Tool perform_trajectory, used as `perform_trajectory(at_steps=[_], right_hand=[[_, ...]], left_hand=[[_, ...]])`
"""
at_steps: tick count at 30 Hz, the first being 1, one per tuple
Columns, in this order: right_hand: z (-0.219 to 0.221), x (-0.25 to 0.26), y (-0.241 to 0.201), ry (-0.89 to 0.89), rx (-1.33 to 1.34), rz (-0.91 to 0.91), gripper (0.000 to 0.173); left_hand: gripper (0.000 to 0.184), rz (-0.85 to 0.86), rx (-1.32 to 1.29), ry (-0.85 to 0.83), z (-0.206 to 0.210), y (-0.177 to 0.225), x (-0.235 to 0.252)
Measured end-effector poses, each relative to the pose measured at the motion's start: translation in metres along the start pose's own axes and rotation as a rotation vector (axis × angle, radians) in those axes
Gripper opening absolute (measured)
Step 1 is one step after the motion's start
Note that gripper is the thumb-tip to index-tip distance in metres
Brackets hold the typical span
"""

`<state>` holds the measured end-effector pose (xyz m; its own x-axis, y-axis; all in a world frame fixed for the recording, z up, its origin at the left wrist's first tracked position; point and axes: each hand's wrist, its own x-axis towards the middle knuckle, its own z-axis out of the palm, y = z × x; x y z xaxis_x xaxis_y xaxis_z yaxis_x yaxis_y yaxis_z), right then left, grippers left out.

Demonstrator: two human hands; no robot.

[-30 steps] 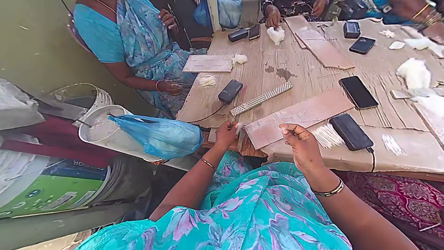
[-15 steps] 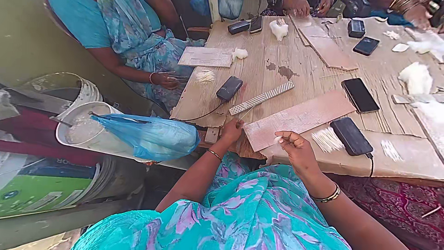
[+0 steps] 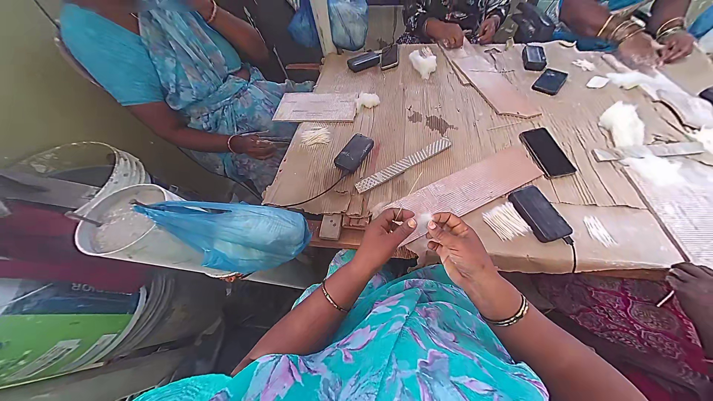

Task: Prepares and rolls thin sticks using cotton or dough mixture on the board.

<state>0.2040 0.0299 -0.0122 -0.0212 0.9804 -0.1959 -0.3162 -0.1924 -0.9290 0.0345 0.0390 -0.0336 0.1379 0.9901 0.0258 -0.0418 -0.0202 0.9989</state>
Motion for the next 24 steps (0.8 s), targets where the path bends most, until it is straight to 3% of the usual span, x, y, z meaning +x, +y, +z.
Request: perform_trajectory(at_steps=[4, 9, 14, 16, 24], right_hand=[[0.002, -0.007, 0.000, -0.012, 0.047, 0.013, 0.013], [-0.001, -0.010, -0.002, 0.075, 0.069, -0.007, 0.015], [-0.009, -0.010, -0.001, -0.084, -0.098, -0.221, 0.031], [-0.007, -0.011, -0.004, -0.056, -0.122, -0.256, 0.030], [-0.009, -0.013, -0.010, 0.037, 0.036, -0.190, 0.023]], left_hand=[[0.002, -0.035, -0.059, -0.029, 0.009, 0.005, -0.006], [0.011, -0.035, -0.056, -0.017, 0.008, 0.009, -0.013], [0.010, 0.007, -0.015, -0.028, 0.007, 0.012, -0.017], [0.010, 0.010, 0.000, -0.027, 0.008, 0.014, -0.019], [0.004, 0.011, -0.017, -0.012, 0.009, 0.014, -0.023]])
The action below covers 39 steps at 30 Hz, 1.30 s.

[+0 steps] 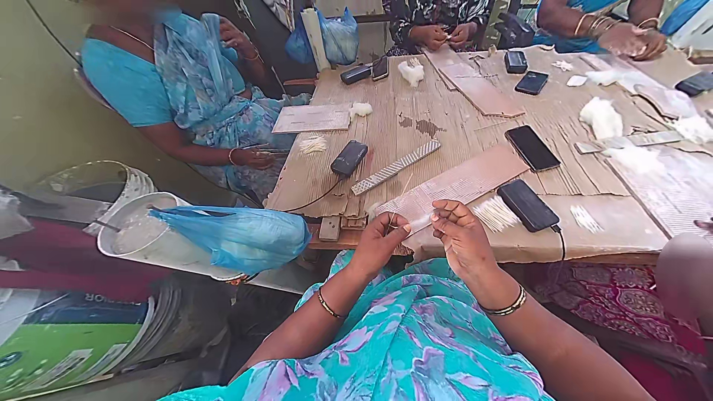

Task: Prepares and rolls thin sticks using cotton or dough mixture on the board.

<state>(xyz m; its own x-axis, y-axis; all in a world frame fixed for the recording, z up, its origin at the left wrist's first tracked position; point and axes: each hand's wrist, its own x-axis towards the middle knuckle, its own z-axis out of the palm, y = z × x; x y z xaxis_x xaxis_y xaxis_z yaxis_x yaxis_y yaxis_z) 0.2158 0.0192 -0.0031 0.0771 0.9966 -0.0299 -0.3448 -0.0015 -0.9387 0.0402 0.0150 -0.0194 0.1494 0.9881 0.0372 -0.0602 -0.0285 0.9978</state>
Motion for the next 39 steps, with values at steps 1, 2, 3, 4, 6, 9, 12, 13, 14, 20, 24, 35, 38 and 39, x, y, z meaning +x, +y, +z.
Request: perform_trajectory(at_steps=[1, 2, 3, 4, 6, 9, 12, 13, 14, 20, 24, 35, 38, 39], right_hand=[[0.001, -0.001, -0.001, 0.004, 0.015, 0.020, 0.023], [0.001, -0.002, -0.001, 0.005, 0.027, 0.039, 0.023], [0.002, -0.004, -0.001, 0.004, 0.037, 0.052, 0.023], [0.003, -0.005, -0.001, 0.001, 0.043, 0.057, 0.023], [0.005, -0.007, 0.001, -0.012, 0.051, 0.055, 0.023], [0.007, -0.008, 0.004, 0.006, 0.063, 0.049, 0.024], [0.007, -0.006, 0.006, 0.063, 0.082, 0.047, 0.025], [0.006, -0.006, 0.006, 0.070, 0.086, 0.049, 0.025], [0.006, -0.006, 0.007, 0.072, 0.090, 0.049, 0.026], [-0.002, -0.001, 0.003, -0.046, -0.031, 0.020, 0.034], [-0.003, 0.003, 0.004, 0.021, -0.083, -0.014, 0.027], [-0.004, 0.009, 0.009, -0.037, -0.155, 0.035, 0.035], [-0.003, 0.014, 0.012, -0.014, -0.188, 0.024, 0.033], [-0.002, 0.016, 0.014, -0.015, -0.205, 0.024, 0.033]], left_hand=[[0.013, -0.012, -0.023, 0.007, 0.000, 0.000, 0.000], [0.021, -0.023, -0.043, 0.007, 0.000, -0.001, 0.001], [0.026, -0.028, -0.057, -0.001, 0.000, -0.001, 0.002], [0.028, -0.029, -0.070, -0.005, 0.001, -0.001, 0.003], [0.021, -0.022, -0.078, -0.016, 0.005, -0.001, 0.004], [0.005, -0.017, -0.057, -0.007, 0.011, 0.000, 0.003], [0.009, -0.021, -0.041, 0.010, 0.014, -0.001, 0.002], [0.009, -0.021, -0.039, 0.013, 0.014, -0.002, 0.002], [0.008, -0.021, -0.038, 0.017, 0.014, -0.003, 0.002], [0.008, -0.035, -0.017, 0.025, 0.014, -0.002, 0.001], [0.008, -0.034, -0.017, 0.032, 0.014, -0.003, 0.001], [0.005, -0.050, 0.003, 0.045, 0.010, -0.011, 0.007], [0.007, -0.068, 0.048, 0.065, 0.003, -0.015, 0.010], [0.008, -0.076, 0.068, 0.075, 0.000, -0.018, 0.012]])
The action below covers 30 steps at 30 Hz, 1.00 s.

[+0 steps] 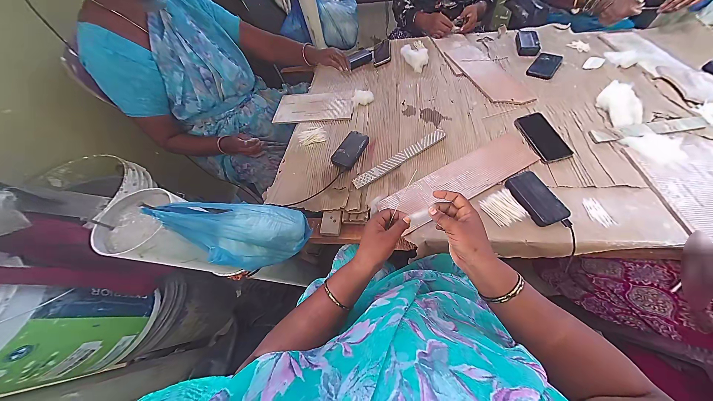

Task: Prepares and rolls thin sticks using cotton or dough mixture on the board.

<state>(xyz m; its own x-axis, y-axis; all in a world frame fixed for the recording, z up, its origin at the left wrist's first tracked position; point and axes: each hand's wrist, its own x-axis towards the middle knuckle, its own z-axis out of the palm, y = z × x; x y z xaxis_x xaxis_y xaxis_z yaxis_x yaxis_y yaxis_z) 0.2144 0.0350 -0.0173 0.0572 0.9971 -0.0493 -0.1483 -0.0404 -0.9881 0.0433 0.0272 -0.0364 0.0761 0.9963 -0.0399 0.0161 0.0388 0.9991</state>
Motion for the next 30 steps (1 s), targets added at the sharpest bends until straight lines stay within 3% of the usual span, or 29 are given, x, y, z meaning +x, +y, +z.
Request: perform_trajectory(at_steps=[7, 14, 21, 25, 30], right_hand=[[0.019, 0.031, 0.032, -0.045, -0.354, -0.002, 0.038], [0.036, 0.053, 0.062, -0.011, -0.655, 0.014, 0.037], [0.037, 0.059, 0.067, 0.017, -0.815, -0.009, 0.035], [0.033, 0.063, 0.069, 0.043, -0.883, -0.020, 0.034], [0.028, 0.068, 0.071, 0.082, -0.949, -0.047, 0.034]], left_hand=[[0.013, -0.171, 0.151, 0.151, -0.025, -0.027, 0.018], [0.020, -0.337, 0.332, 0.107, -0.041, -0.053, 0.035], [0.022, -0.362, 0.346, 0.048, -0.042, -0.060, 0.042], [0.036, -0.372, 0.357, 0.035, -0.043, -0.060, 0.045], [0.036, -0.247, 0.543, -0.028, -0.046, -0.051, 0.044]])
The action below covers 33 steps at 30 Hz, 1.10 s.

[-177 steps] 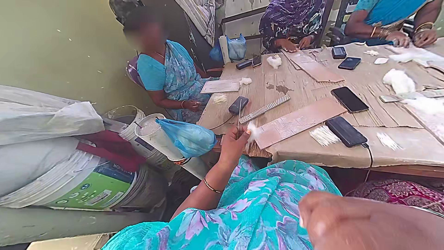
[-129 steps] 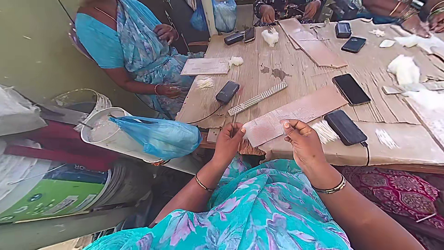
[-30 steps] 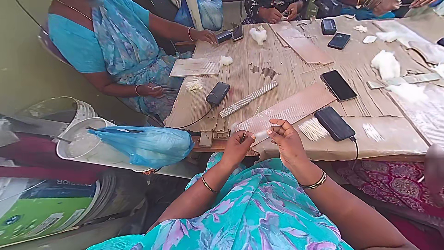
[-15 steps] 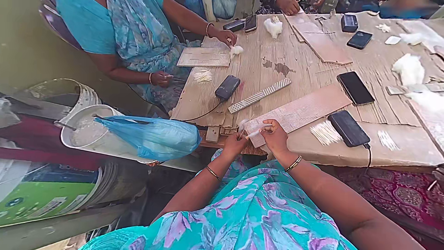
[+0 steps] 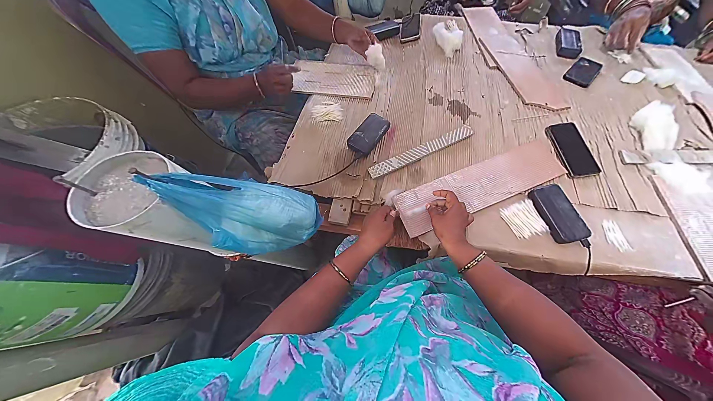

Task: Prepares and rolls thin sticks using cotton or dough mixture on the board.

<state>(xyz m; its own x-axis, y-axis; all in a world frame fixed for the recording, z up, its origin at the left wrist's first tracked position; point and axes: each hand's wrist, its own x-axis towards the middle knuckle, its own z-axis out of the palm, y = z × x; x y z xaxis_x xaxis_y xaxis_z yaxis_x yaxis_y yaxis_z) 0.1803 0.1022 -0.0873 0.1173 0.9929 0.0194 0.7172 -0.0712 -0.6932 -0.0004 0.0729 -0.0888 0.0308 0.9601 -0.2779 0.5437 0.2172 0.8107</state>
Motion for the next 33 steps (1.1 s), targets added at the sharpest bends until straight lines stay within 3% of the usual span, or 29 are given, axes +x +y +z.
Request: perform_trajectory(at_steps=[4, 12, 14, 16, 19, 23, 27, 33], right_hand=[[0.001, 0.003, 0.006, 0.029, -0.052, -0.055, 0.034], [-0.011, 0.012, 0.023, 0.102, -0.061, -0.119, 0.029], [-0.014, 0.015, 0.025, 0.107, -0.153, -0.225, 0.027], [-0.011, 0.019, 0.028, 0.086, -0.287, -0.455, 0.030], [-0.001, 0.022, 0.029, -0.130, -0.448, -0.675, 0.042], [0.001, 0.016, 0.030, -0.392, -0.555, -0.693, 0.065], [-0.019, -0.002, 0.039, -0.526, -0.626, -0.739, 0.072], [-0.052, -0.033, 0.061, -0.642, -0.656, -0.765, 0.077]], left_hand=[[0.024, 0.045, 0.067, 0.002, -0.001, 0.008, -0.004], [0.024, 0.065, 0.157, 0.022, 0.004, 0.008, -0.003], [0.023, 0.076, 0.179, 0.029, 0.005, 0.009, -0.003], [0.024, 0.090, 0.220, 0.039, 0.006, 0.008, -0.002], [0.025, 0.113, 0.265, 0.061, 0.009, 0.005, 0.002], [0.024, 0.125, 0.302, 0.062, 0.008, 0.005, -0.001], [0.023, 0.121, 0.300, -0.001, 0.004, 0.004, -0.009], [0.028, 0.042, 0.325, -0.234, -0.005, 0.010, -0.018]])
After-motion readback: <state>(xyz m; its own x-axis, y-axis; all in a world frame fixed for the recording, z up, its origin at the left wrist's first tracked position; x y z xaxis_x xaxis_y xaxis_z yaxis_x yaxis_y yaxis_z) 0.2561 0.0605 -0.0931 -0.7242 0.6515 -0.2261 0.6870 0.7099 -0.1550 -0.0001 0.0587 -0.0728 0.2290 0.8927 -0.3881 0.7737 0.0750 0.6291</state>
